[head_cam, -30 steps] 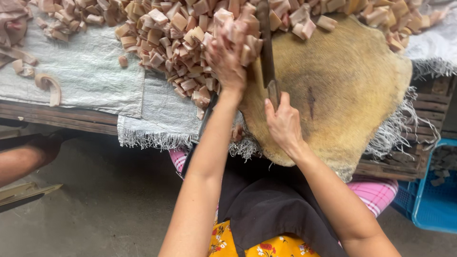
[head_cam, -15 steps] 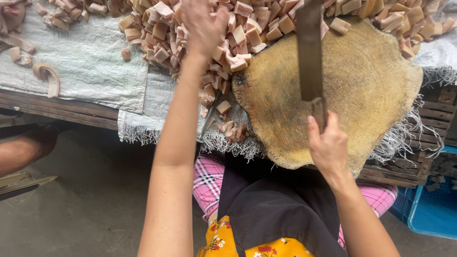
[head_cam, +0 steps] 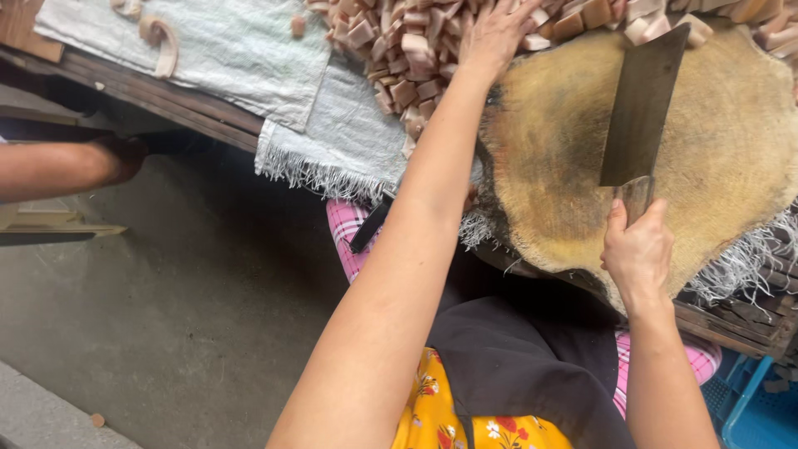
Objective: The person sits on the floor and uses a large cleaver to chop strips of pork skin into small cubes on a wooden cutting board. They repeatedly pick up strips, slice them, and push the cut pieces aside.
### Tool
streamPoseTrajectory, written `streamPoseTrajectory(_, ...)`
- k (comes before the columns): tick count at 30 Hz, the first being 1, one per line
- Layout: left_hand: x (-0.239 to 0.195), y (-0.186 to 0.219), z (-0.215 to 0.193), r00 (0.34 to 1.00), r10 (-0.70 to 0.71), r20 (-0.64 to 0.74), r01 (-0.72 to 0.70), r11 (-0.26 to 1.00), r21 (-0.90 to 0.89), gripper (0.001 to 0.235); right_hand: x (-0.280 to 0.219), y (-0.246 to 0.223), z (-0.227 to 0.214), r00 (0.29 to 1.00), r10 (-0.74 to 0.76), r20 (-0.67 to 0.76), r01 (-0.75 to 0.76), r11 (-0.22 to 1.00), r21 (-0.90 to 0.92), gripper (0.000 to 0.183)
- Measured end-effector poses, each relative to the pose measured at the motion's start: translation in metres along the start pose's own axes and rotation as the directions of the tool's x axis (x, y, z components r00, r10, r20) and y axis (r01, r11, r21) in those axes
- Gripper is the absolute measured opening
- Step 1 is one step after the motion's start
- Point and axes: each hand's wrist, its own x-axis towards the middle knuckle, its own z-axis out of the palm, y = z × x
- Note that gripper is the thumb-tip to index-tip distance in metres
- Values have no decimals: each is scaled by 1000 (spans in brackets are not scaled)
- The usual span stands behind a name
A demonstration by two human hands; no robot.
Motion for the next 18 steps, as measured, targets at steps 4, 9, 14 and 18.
streamPoseTrajectory(4,1,13,-32,997,26,76,-24,999,-30,72,-5,-5,3,999,-32,-23,31,999,-26,40)
streamPoseTrajectory(9,-12,-7,-57,977,203,62,-160,898,-411,51,-2,-1,9,999,-26,-20,24,995,-99,41)
streamPoseTrajectory(14,-57,-141,-93,964,64,-256,-210,775,-596,39,-1,7,11,999,-15,-46,8,989,-145,47)
streamPoseTrajectory(18,-84,-337,-113,863,-269,-427,-71,773,-630,29,4,28,14,999,8,-39,-14,987,-157,48)
